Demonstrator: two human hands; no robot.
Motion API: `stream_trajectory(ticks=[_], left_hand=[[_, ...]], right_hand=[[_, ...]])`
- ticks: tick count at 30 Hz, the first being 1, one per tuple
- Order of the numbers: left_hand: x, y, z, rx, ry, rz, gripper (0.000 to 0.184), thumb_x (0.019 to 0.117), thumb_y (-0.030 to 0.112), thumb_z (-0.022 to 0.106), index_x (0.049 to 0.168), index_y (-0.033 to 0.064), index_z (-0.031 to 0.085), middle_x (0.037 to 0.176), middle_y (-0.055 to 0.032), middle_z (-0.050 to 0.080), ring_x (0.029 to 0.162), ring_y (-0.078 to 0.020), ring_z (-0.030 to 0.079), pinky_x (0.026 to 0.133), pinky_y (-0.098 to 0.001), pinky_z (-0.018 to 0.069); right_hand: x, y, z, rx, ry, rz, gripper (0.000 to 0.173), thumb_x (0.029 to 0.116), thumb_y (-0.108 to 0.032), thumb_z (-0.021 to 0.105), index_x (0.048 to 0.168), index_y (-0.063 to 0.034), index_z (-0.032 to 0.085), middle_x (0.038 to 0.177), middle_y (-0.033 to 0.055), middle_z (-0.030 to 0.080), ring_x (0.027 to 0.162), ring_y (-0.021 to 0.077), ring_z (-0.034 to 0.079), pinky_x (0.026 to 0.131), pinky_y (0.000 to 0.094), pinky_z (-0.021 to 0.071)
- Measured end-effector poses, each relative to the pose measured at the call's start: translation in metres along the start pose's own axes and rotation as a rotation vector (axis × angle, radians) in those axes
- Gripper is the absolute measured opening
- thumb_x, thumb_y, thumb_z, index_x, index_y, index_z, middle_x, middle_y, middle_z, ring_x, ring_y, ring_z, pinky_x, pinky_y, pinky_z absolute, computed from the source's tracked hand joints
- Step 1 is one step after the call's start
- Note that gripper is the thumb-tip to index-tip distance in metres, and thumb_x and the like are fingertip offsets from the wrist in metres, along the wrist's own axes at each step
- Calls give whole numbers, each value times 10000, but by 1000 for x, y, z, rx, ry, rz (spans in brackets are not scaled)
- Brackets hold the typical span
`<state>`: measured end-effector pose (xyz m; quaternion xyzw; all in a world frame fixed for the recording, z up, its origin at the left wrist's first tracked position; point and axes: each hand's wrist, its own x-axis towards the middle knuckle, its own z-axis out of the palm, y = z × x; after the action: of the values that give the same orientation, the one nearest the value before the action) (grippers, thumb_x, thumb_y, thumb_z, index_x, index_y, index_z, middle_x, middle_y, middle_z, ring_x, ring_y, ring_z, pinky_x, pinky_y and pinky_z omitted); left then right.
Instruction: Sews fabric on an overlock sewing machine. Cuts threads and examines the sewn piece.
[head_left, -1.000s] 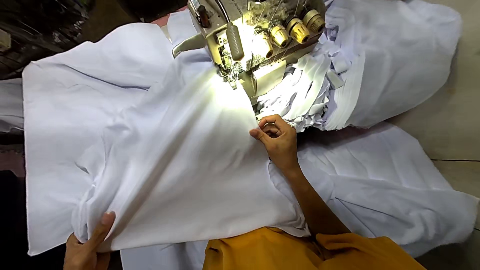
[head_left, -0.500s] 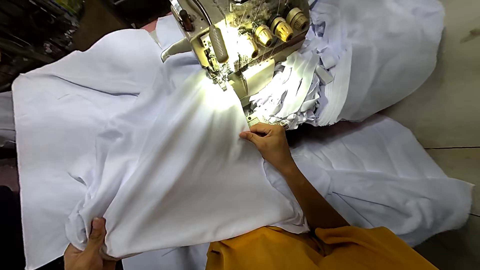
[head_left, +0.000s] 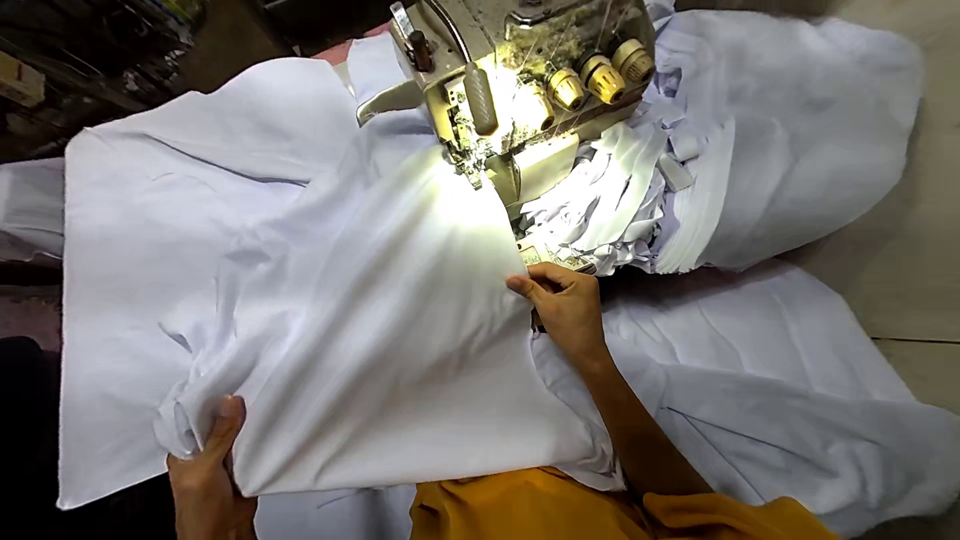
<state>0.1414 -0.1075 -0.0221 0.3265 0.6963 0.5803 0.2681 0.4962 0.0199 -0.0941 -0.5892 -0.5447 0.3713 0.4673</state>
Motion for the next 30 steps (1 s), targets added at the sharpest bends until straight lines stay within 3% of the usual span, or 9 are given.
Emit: stream_trajectory(ticks=[5,8,16,19,22,24,26,28,30], left_hand=[[11,6,18,-5,158,90,226,1014,85,564,1233,53,518,1014,112,695,946,30,684,887,-188,576],[18,9,18,7,151,126,261,1010,79,574,1256,24,507,1042,95,684,973,21,676,918,-203,566],[56,19,17,24,165,176,312,1005,153,632,1281,59,519,1065,70,687,981,-30,688,929,-255,573],[77,26,14,22,171,188,368,1007,221,653,1320,71,530,1117,36,686,1031,-72,684,959,-303,567],[90,28,10,45,21,153,343,1025,371,606,1295,165,559,1098,94,691,1016,-48,686,937,-291,575],[87,22,1,121,-111,92,536,1003,546,563,1365,154,510,1161,101,682,1068,-27,668,965,-278,558],[64,12,-9,321,-156,53,807,954,645,568,1451,29,407,1250,24,624,1114,6,617,987,-245,525],[28,3,-11,524,-123,65,862,922,499,666,1449,-114,368,1295,-167,588,1122,-54,593,976,-274,508],[-3,-11,-8,614,-79,94,956,845,398,777,1487,-131,306,1393,-267,526,1257,-150,562,1059,-296,474]], right_hand=[[3,-1,-1,67,-15,-13,175,892,-255,802,918,-84,776,722,-49,684,541,-40,524,509,134,442],[7,-1,-1,60,-15,-43,184,903,-265,791,923,-83,777,731,-47,689,555,-40,519,530,134,435],[21,-10,2,8,-2,-111,150,914,-256,780,914,-105,780,744,-50,703,579,-26,557,549,156,468],[26,-11,2,-5,-5,-110,130,918,-244,778,914,-114,781,739,-45,706,575,-13,566,547,175,478],[29,-12,2,-9,-12,-105,128,919,-242,776,912,-115,783,735,-42,707,573,-6,572,549,187,484],[29,-12,3,-5,-13,-95,139,914,-250,783,901,-111,782,726,-42,704,569,-6,572,545,186,482],[26,-12,2,6,-16,-82,144,910,-246,788,892,-102,782,727,-36,709,579,-5,586,553,185,495],[23,-11,1,8,-11,-73,139,907,-235,789,888,-98,784,741,-30,719,597,-4,606,566,186,512],[20,-10,-1,1,-14,-54,132,908,-232,788,890,-102,781,743,-30,717,592,1,602,557,190,507]])
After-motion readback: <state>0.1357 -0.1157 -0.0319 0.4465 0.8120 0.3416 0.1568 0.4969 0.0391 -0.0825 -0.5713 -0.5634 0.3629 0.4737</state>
